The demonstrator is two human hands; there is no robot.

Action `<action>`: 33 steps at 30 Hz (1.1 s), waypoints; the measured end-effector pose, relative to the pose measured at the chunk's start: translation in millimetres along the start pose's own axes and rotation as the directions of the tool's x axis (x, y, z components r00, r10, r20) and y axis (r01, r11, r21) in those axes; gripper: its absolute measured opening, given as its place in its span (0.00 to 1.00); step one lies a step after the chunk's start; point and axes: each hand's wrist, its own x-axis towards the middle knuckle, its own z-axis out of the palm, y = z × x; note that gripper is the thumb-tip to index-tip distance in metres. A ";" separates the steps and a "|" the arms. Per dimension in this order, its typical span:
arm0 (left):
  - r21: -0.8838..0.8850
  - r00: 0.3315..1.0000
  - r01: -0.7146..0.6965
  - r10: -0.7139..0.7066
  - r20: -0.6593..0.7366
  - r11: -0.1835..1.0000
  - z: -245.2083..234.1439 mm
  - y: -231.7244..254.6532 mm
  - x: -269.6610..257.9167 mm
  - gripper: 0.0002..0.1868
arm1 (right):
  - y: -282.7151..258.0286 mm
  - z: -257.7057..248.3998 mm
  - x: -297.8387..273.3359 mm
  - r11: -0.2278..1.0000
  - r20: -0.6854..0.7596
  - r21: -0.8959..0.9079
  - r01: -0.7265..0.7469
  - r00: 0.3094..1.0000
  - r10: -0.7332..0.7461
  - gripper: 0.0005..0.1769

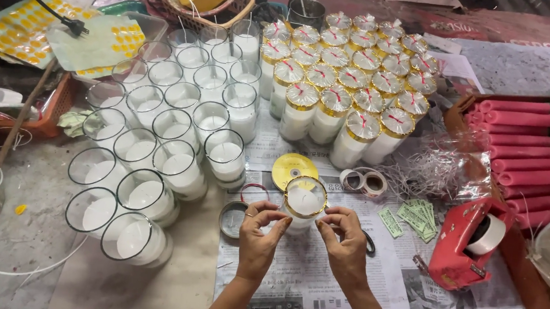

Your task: Applying decorative gold bands and labels to glass candle containers.

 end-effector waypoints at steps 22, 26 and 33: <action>0.010 0.991 -0.132 0.133 -0.029 0.991 5.2 -7.3 17.7 0.05 | 43.4 3.7 23.3 0.965 -0.023 0.257 0.042 0.999 -0.038 0.12; -0.039 0.986 -0.166 0.165 -0.020 0.985 0.6 -2.9 23.2 0.03 | 43.9 -3.1 28.9 0.966 0.035 0.258 0.006 0.999 -0.015 0.10; -0.015 0.978 -0.208 0.208 -0.012 0.978 -1.4 -4.0 24.7 0.06 | 32.0 -5.6 24.5 0.977 -0.012 0.192 0.088 0.996 -0.088 0.04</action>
